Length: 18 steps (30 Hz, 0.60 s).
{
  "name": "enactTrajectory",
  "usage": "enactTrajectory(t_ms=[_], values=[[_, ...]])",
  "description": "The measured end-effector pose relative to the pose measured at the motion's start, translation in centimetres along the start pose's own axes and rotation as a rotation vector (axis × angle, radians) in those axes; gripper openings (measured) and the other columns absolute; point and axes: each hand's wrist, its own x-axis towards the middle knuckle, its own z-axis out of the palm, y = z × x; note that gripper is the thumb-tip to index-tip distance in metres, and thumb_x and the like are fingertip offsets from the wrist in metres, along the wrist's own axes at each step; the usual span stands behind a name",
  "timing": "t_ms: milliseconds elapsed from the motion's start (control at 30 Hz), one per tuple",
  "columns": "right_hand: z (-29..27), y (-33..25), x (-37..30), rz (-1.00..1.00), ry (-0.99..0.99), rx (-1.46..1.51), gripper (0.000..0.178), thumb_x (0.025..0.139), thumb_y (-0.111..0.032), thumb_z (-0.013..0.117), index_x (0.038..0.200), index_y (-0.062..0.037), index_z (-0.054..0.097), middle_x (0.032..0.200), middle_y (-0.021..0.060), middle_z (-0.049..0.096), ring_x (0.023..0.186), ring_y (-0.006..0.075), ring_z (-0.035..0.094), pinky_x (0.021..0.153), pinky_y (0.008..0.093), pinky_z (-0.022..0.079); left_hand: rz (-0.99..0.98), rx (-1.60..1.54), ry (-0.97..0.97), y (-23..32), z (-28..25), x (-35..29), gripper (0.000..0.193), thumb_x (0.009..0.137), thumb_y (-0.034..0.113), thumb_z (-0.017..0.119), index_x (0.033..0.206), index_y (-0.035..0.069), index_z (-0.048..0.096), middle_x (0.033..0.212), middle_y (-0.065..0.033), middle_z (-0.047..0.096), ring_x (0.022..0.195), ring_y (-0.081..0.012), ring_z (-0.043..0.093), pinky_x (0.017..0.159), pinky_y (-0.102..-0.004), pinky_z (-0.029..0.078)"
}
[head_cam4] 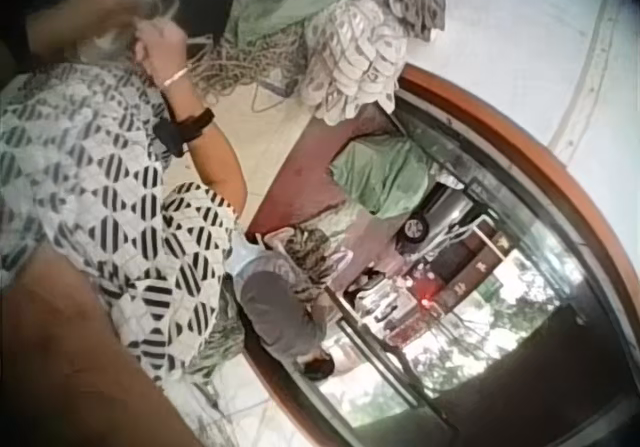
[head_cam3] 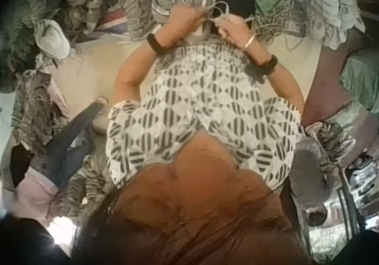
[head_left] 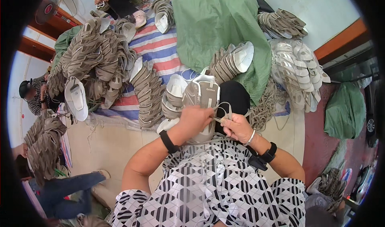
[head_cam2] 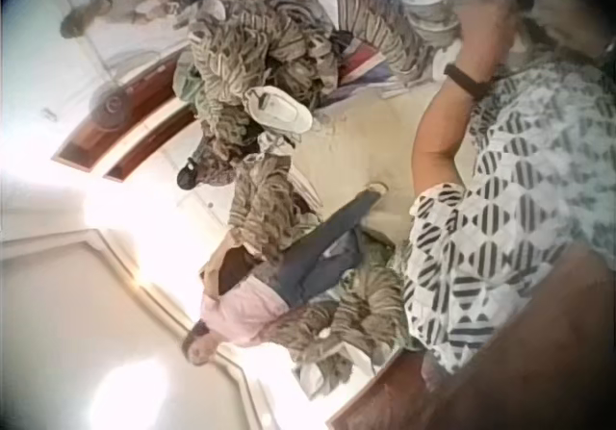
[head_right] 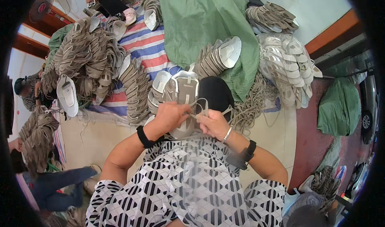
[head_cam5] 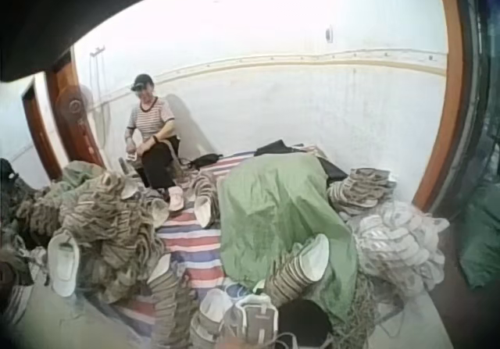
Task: The person sits on the floor and laces a beige sneaker by hand. They thread the laces through the eyelets, pull them tight, and tie a knot. The workspace is cluttered with stacks of shoe parts and other footwear.
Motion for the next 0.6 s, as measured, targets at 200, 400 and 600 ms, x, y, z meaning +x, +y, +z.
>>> enactTrajectory(t_ms=[200,400,600], values=[[-6.9,-5.4,2.1,0.107,-0.108,-0.088,0.032,0.093,-0.033,0.055,0.073,-0.0079,0.056,0.052,-0.0045,0.045,0.039,0.0027,0.034,0.035,0.0193,0.023,0.084,0.125,0.211,0.3,0.1,-0.9,0.015,0.066,0.019,0.07,0.075,0.015,0.058,0.068,0.0,0.057,0.076,-0.0223,0.053,0.076,-0.0376,0.04],[-5.8,-9.4,12.3,0.026,0.148,0.265,0.036,0.085,-0.03,0.064,0.058,-0.0139,0.047,0.047,-0.0068,0.038,0.036,0.0063,0.031,0.032,0.0236,0.018,0.056,0.046,0.181,-0.7,1.1,-1.5,0.019,0.064,0.019,0.074,0.075,0.015,0.059,0.066,0.0004,0.054,0.076,-0.0219,0.05,0.08,-0.0376,0.037],[0.1,-13.3,12.7,-0.201,0.028,-0.022,0.034,0.087,-0.029,0.063,0.06,-0.0096,0.054,0.048,-0.0049,0.041,0.039,0.0032,0.032,0.036,0.0198,0.02,-0.171,-0.127,0.226,-0.6,0.7,-2.2,0.034,0.064,0.019,0.079,0.092,0.013,0.061,0.064,-0.0024,0.052,0.073,-0.0247,0.051,0.078,-0.0398,0.041]])
